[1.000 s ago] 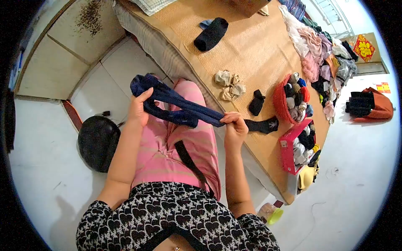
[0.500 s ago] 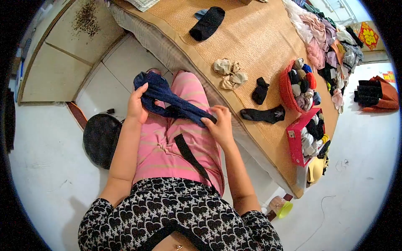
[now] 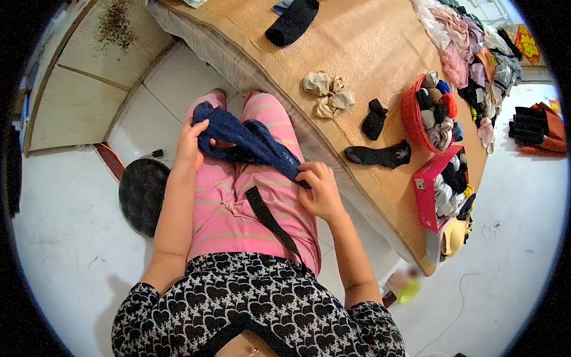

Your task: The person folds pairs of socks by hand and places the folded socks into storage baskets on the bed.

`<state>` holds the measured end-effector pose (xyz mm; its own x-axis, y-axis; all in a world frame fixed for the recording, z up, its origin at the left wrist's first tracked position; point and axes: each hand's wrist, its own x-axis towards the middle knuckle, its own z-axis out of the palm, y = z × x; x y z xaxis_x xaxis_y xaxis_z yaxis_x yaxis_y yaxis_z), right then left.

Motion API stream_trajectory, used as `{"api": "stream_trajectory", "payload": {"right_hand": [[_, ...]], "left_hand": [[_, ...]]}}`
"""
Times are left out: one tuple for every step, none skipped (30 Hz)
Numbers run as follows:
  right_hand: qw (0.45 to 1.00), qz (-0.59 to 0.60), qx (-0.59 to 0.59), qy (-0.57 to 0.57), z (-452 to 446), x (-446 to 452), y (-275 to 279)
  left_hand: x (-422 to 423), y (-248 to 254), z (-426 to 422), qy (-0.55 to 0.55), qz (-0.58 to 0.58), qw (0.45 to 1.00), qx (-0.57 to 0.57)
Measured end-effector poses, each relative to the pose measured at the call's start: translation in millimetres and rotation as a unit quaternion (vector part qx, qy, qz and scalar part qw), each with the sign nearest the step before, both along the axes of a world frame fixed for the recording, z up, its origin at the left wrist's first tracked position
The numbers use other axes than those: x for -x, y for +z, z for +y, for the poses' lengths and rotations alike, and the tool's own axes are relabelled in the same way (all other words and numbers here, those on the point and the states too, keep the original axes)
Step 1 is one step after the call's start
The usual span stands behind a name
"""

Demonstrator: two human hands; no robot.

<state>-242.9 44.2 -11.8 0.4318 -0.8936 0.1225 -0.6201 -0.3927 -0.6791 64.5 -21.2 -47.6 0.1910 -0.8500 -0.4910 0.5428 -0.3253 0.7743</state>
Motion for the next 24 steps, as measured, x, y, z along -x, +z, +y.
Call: {"api": "stream_trajectory", "payload": {"right_hand": [[1.0,0.0,-0.003,-0.001,3,1,-1],[1.0,-0.017,-0.007,-0.019,5,3,-1],[0.999,-0.034,-0.009,-0.037,6,5,-1],[0.999,-0.016,-0.006,-0.043,6,7,-2],[0.999,-0.017,-0.006,-0.044,6,6,-2],[1.0,-0.003,0.0,-0.029,4,6,-1],[1.0,0.011,0.005,-0.013,2,5,1],[1.0,0.011,0.005,-0.013,0,4,3],[0.999,0.024,0.023,-0.006,-1,2,5],[0.998,0.035,0.042,0.002,-3,-1,7],[0.999,0.034,0.041,0.005,-5,-5,9],[0.997,0.02,0.069,-0.008,-7,-11,11],[0.995,0.006,0.097,-0.02,-10,-16,14],[0.996,-0.007,0.084,-0.021,-12,-20,19],[0.996,-0.007,0.085,-0.019,-14,-29,23],[0.994,-0.076,0.077,-0.024,-17,-40,28],[0.987,-0.144,0.069,-0.03,-21,-52,33],[0.987,-0.145,0.07,-0.03,-25,-66,40],[0.979,-0.201,0.04,-0.017,-30,-81,48],[0.966,-0.257,0.01,-0.004,-33,-93,50],[0.955,-0.294,-0.026,0.039,-33,-101,47],[0.951,-0.292,-0.088,0.044,-27,-105,39],[0.944,-0.288,-0.15,0.05,-22,-106,31],[0.935,-0.246,-0.222,0.13,-29,-102,30]], "left_hand": [[-2,-4,0,0.017,0.0,1.0,0.005],[-5,-9,-2,0.05,0.029,0.998,0.036],[-10,-9,-1,0.082,0.074,0.993,0.035],[-16,-10,-1,0.138,0.061,0.988,0.017],[-22,-8,-2,0.193,0.048,0.98,0.0],[-35,-16,-2,0.229,0.073,0.969,0.054],[-42,-6,-2,0.267,0.084,0.959,0.053],[-48,4,0,0.284,0.088,0.952,0.078],[-53,14,3,0.302,0.09,0.943,0.103],[-53,30,6,0.309,0.087,0.939,0.123],[-51,46,10,0.315,0.084,0.934,0.144],[-52,56,15,0.273,0.082,0.939,0.192],[-48,73,18,0.275,0.082,0.939,0.192],[-39,91,22,0.214,0.097,0.948,0.215],[-29,101,25,0.152,0.112,0.953,0.236],[-20,101,28,0.101,0.21,0.942,0.241],[-9,101,30,0.049,0.304,0.92,0.243],[5,105,31,-0.015,0.301,0.92,0.252],[19,110,33,-0.079,0.296,0.916,0.259],[31,107,36,-0.087,0.296,0.919,0.245],[40,105,39,-0.096,0.296,0.922,0.231],[46,108,41,-0.071,0.298,0.929,0.208],[42,104,38,-0.072,0.297,0.929,0.207],[36,102,31,-0.058,0.265,0.932,0.241]]}}
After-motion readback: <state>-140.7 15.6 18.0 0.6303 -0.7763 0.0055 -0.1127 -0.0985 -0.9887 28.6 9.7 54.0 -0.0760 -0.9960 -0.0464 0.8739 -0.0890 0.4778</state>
